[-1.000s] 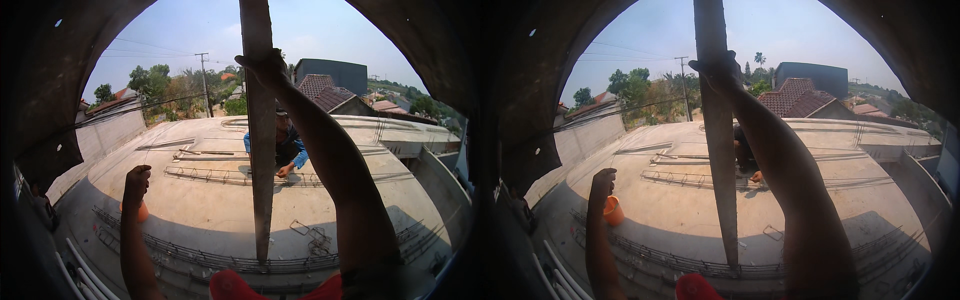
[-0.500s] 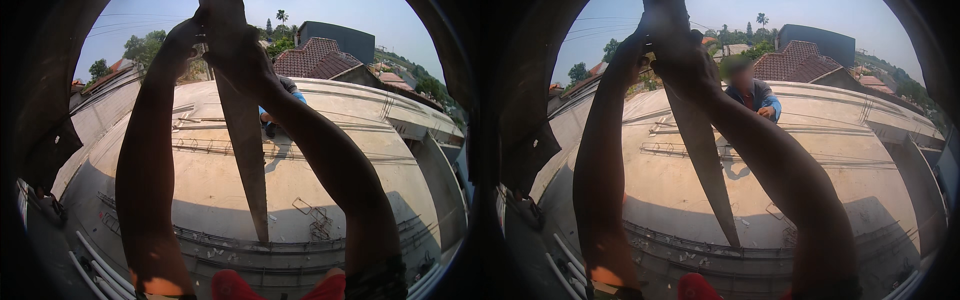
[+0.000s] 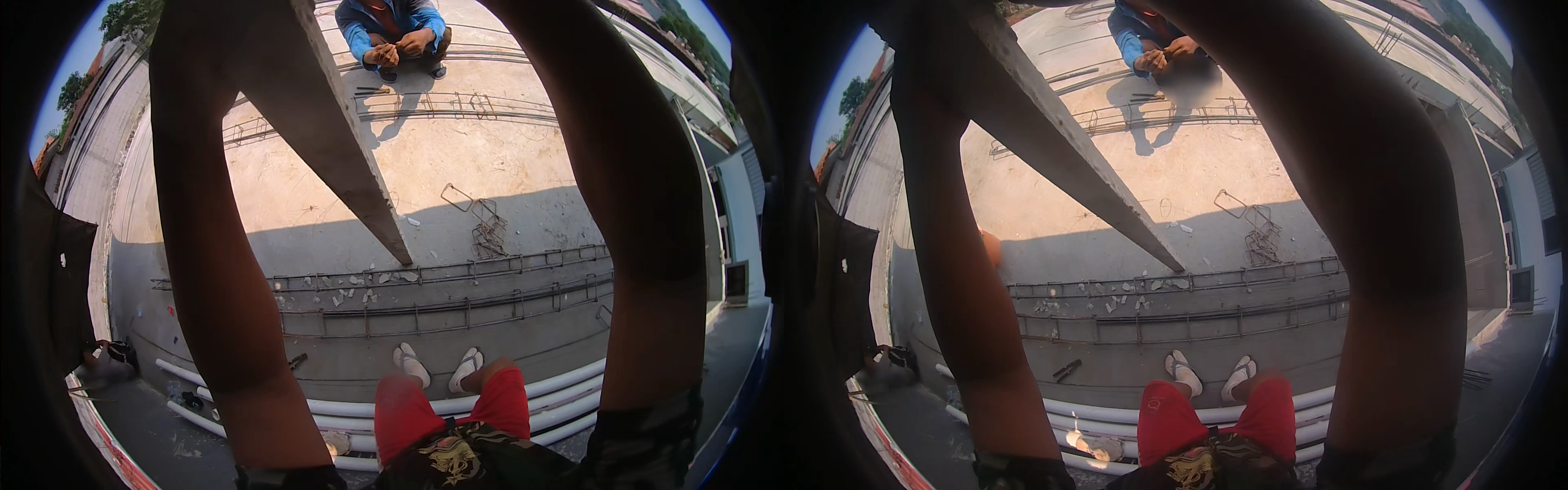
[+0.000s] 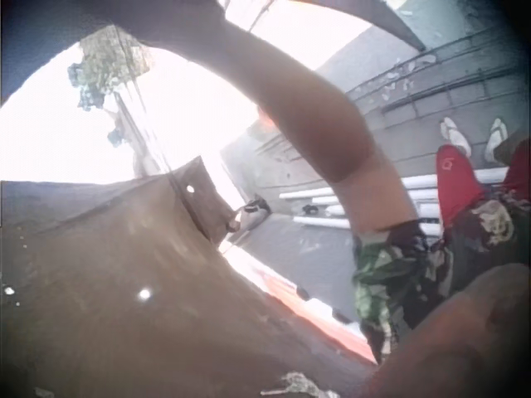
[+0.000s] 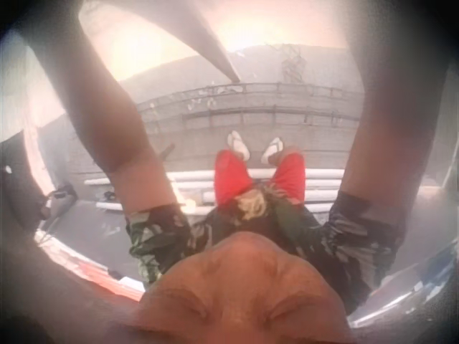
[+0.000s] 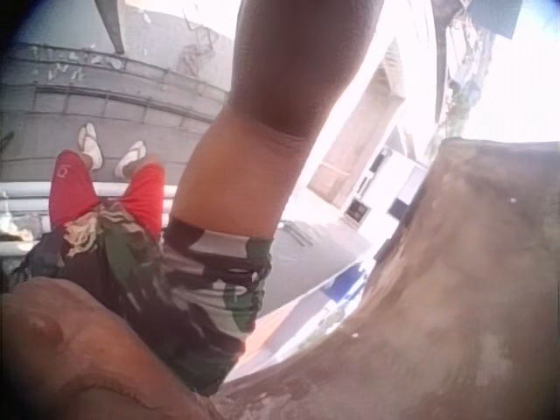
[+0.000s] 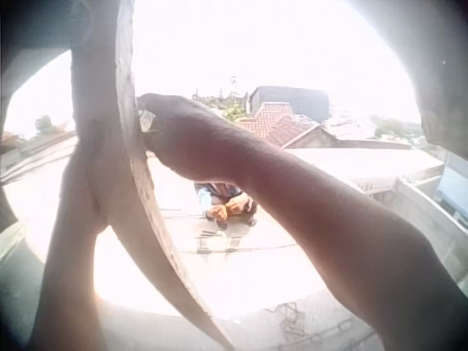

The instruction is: The person arranges long metal rods on a concrete rooftop and ties them together with wire using pliers. Another worker assists by holding a rod and tying nearby sections. The person also briefly handles a large tarp with the coworker.

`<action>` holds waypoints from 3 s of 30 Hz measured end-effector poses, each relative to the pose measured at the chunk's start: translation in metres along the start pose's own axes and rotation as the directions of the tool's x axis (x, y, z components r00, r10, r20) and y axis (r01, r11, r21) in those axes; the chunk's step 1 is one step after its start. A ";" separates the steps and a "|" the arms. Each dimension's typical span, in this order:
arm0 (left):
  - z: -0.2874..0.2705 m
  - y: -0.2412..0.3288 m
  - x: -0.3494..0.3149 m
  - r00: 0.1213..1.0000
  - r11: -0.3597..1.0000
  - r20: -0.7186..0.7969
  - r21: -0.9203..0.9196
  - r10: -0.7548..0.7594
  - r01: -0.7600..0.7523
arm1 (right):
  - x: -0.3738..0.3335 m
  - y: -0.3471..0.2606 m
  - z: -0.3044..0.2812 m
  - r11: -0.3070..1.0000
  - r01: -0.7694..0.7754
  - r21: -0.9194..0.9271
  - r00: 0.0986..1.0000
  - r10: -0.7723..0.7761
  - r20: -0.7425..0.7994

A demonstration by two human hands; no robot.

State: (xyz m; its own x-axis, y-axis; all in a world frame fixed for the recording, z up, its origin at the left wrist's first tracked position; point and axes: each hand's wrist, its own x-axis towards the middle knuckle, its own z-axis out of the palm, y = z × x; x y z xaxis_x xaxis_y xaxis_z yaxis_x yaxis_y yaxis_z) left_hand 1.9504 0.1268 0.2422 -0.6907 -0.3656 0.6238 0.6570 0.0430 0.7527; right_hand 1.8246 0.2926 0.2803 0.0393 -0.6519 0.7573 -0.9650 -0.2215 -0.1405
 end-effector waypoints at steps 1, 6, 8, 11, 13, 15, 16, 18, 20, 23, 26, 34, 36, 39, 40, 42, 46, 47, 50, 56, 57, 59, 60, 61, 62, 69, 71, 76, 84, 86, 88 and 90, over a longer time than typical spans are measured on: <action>-0.012 -0.007 0.002 0.948 0.996 -0.310 0.022 -0.076 0.087 | 0.001 -0.002 -0.009 0.992 -0.108 -0.058 0.991 0.112 0.075; 0.013 -0.030 0.006 0.962 0.961 0.042 0.068 -0.270 0.267 | -0.008 -0.018 -0.050 0.792 -0.312 -0.524 0.853 0.477 0.214; 0.006 -0.019 0.000 0.925 0.924 0.082 0.132 -0.371 0.359 | -0.024 -0.001 -0.034 0.784 -0.317 -0.534 0.835 0.497 0.234; 0.019 -0.005 0.013 0.879 0.891 0.153 0.048 -0.453 0.451 | -0.069 0.000 -0.050 0.718 -0.257 -0.647 0.805 0.530 0.269; 0.045 -0.006 0.014 0.884 0.886 -0.059 -0.036 -0.464 0.462 | -0.124 0.008 -0.068 0.616 -0.502 -0.607 0.564 0.765 0.310; 0.036 -0.015 0.012 0.909 0.909 0.013 -0.018 -0.417 0.417 | -0.201 -0.006 -0.076 0.521 -0.709 -0.475 0.362 0.847 0.389; 0.035 -0.017 0.012 0.915 0.915 0.022 -0.017 -0.404 0.404 | -0.247 -0.023 -0.080 0.500 -0.804 -0.323 0.365 0.843 0.396; 0.043 -0.018 0.009 0.916 0.914 -0.004 -0.079 -0.400 0.399 | -0.331 -0.066 -0.092 0.373 -0.927 -0.045 0.334 0.873 0.355; 0.055 -0.010 0.006 0.905 0.896 -0.064 -0.188 -0.420 0.402 | -0.416 -0.110 -0.111 0.258 -0.966 -0.021 0.238 0.917 0.320; 0.049 -0.004 -0.002 0.911 0.905 -0.037 -0.142 -0.410 0.402 | -0.514 -0.172 -0.144 0.051 -0.994 -0.096 0.030 0.977 0.210; 0.059 0.016 -0.005 0.910 0.920 -0.155 0.011 -0.385 0.391 | -0.583 -0.212 -0.180 -0.007 -0.982 -0.190 -0.039 0.986 0.162; 0.056 0.021 -0.017 0.906 0.926 -0.308 0.149 -0.290 0.347 | -0.638 -0.214 -0.211 -0.479 -0.878 -0.028 -0.463 0.831 0.309; 0.062 0.011 -0.013 0.902 0.952 -0.376 0.128 -0.212 0.277 | -0.608 -0.194 -0.219 -0.616 -0.781 0.103 -0.551 0.757 0.350; 0.077 -0.009 -0.007 0.912 0.926 -0.409 0.359 0.047 0.114 | -0.578 -0.155 -0.216 -0.659 -0.727 0.192 -0.541 0.722 0.432; 0.067 -0.018 -0.005 0.907 0.881 -0.395 0.469 0.145 0.063 | -0.555 -0.138 -0.216 -0.643 -0.746 0.172 -0.520 0.724 0.452; 0.070 -0.028 0.006 0.876 0.645 -0.393 0.753 0.280 0.131 | -0.518 -0.099 -0.215 -0.617 -0.774 0.145 -0.482 0.722 0.496; 0.075 -0.040 0.031 0.822 0.466 -0.424 0.855 0.380 0.226 | -0.403 0.004 -0.173 -0.504 -0.856 0.110 -0.355 0.730 0.583; 0.069 -0.046 0.039 0.819 0.462 -0.428 0.856 0.383 0.232 | -0.377 0.027 -0.160 -0.465 -0.878 0.112 -0.310 0.731 0.608; 0.054 -0.067 0.067 0.780 0.526 -0.506 0.805 0.368 0.275 | -0.298 0.103 -0.110 -0.388 -0.908 0.161 -0.166 0.684 0.711; -0.005 -0.100 0.103 0.703 0.618 -0.677 0.653 0.218 0.437 | -0.182 0.225 -0.025 -0.593 -0.749 0.296 0.007 0.439 0.898; -0.010 -0.099 0.106 0.697 0.583 -0.685 0.660 0.210 0.473 | -0.171 0.239 -0.018 -0.605 -0.735 0.307 0.044 0.409 0.912; -0.018 -0.096 0.110 0.683 0.520 -0.705 0.664 0.193 0.538 | -0.153 0.263 -0.004 -0.627 -0.705 0.332 0.118 0.358 0.926; -0.020 -0.097 0.109 0.673 0.496 -0.715 0.661 0.189 0.563 | -0.147 0.276 0.000 -0.638 -0.688 0.344 0.157 0.332 0.930; -0.018 -0.097 0.108 0.663 0.472 -0.725 0.657 0.186 0.587 | -0.143 0.285 0.002 -0.651 -0.670 0.356 0.196 0.307 0.931; -0.016 -0.096 0.110 0.662 0.462 -0.726 0.659 0.184 0.594 | -0.134 0.297 0.006 -0.657 -0.655 0.373 0.244 0.283 0.928; 0.040 -0.108 0.105 0.604 0.397 -0.769 0.631 0.209 0.666 | -0.031 0.388 -0.007 -0.495 -0.692 0.525 0.567 0.077 0.820; 0.068 -0.111 0.121 0.524 0.312 -0.797 0.602 0.302 0.735 | 0.021 0.417 -0.026 -0.294 -0.739 0.606 0.618 0.062 0.784; 0.149 -0.120 0.144 0.291 0.241 -0.862 0.412 0.415 0.878 | 0.178 0.421 -0.097 -0.305 -0.552 0.776 0.833 -0.159 0.530; 0.169 -0.139 0.156 0.401 0.250 -0.808 0.534 0.432 0.808 | 0.422 0.366 -0.212 0.107 0.359 0.927 0.886 -0.350 -0.303; 0.179 -0.135 0.159 0.409 0.244 -0.813 0.533 0.414 0.810 | 0.451 0.318 -0.205 0.277 0.508 0.816 0.839 -0.373 -0.396; 0.177 -0.138 0.179 0.456 0.228 -0.790 0.573 0.409 0.787 | 0.463 0.308 -0.224 0.368 0.584 0.724 0.799 -0.419 -0.432; 0.169 -0.135 0.189 0.463 0.205 -0.783 0.576 0.415 0.791 | 0.478 0.292 -0.205 0.297 0.570 0.766 0.780 -0.488 -0.391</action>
State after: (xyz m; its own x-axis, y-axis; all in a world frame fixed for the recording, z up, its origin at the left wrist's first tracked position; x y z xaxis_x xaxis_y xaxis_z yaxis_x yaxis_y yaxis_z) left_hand 1.6801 0.2088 0.2937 0.1892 -0.8799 0.4359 -0.5856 0.2552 0.7694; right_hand 1.5087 0.0655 0.7320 0.4006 -0.1165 0.9088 -0.0650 -0.9930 -0.0986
